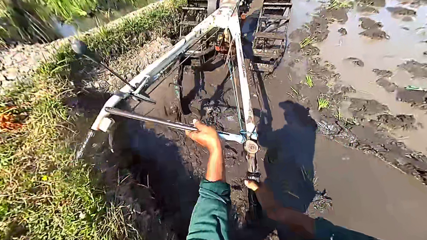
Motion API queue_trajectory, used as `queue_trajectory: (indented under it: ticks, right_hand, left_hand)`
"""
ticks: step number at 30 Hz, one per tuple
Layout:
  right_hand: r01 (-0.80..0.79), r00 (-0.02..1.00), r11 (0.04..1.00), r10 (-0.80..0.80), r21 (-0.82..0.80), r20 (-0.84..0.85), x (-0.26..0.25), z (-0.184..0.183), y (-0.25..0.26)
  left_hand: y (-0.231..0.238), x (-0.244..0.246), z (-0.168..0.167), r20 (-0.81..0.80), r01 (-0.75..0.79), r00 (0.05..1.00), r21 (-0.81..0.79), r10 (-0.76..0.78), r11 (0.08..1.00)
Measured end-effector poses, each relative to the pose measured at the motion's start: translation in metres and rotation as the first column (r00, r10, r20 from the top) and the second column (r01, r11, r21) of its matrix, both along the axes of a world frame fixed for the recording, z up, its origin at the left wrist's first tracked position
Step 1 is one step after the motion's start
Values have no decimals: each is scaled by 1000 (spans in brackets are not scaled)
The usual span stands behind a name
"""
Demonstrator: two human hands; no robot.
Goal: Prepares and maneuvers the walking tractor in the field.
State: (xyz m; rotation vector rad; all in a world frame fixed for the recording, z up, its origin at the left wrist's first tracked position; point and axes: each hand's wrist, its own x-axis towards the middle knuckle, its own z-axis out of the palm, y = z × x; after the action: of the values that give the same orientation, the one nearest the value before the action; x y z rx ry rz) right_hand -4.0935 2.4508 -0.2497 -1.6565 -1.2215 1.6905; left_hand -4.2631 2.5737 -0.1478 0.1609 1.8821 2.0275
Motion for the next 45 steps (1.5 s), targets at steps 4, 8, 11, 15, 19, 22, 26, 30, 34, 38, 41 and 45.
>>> queue_trajectory:
  ticks: [4, 8, 11, 15, 19, 22, 26, 30, 34, 38, 41, 45]
  right_hand:
    - [56, 983, 995, -70, 82, 169, 17, 12, 77]
    - [37, 974, 988, -70, 152, 215, -4, 26, 137]
    - [33, 986, 993, -50, 110, 158, -58, 24, 175]
    - [-8, 995, 987, -8, 162, 102, -136, -6, 211]
    - [55, 996, 998, -58, 30, 72, -217, -7, 247]
    - [132, 991, 989, -133, -65, -19, -273, -11, 274]
    - [303, 946, 930, -320, -209, -53, -311, -33, 311]
    - [419, 908, 904, -413, -89, 72, -236, -55, 383]
    - [424, 888, 905, -408, -40, 211, -190, -34, 459]
    - [387, 874, 922, -372, 16, 311, -203, 1, 533]
    - [341, 904, 939, -342, 48, 258, -257, 8, 576]
    - [366, 921, 927, -349, -79, 172, -341, -5, 625]
  left_hand:
    - [64, 6, 4, -58, 302, 947, -177, -317, 937]
    - [121, -11, 31, -44, 363, 915, -350, -402, 864]
    - [145, -59, 42, -43, 392, 881, -489, -471, 779]
    - [200, -139, 13, -102, 301, 910, -507, -403, 808]
    - [264, -215, 3, -120, 200, 955, -418, -272, 886]
    - [299, -263, -20, -148, 189, 960, -291, -240, 938]
    - [333, -287, -61, -132, 268, 952, -83, -277, 960]
    - [389, -223, -45, -26, 440, 896, 187, -443, 878]
    - [443, -216, -30, 38, 701, 705, 110, -708, 704]
    - [544, -294, -9, 55, 534, 837, 143, -545, 833]
    - [635, -357, 3, 87, 428, 901, -24, -425, 903]
    - [719, -432, -3, -66, 232, 958, -398, -280, 888]
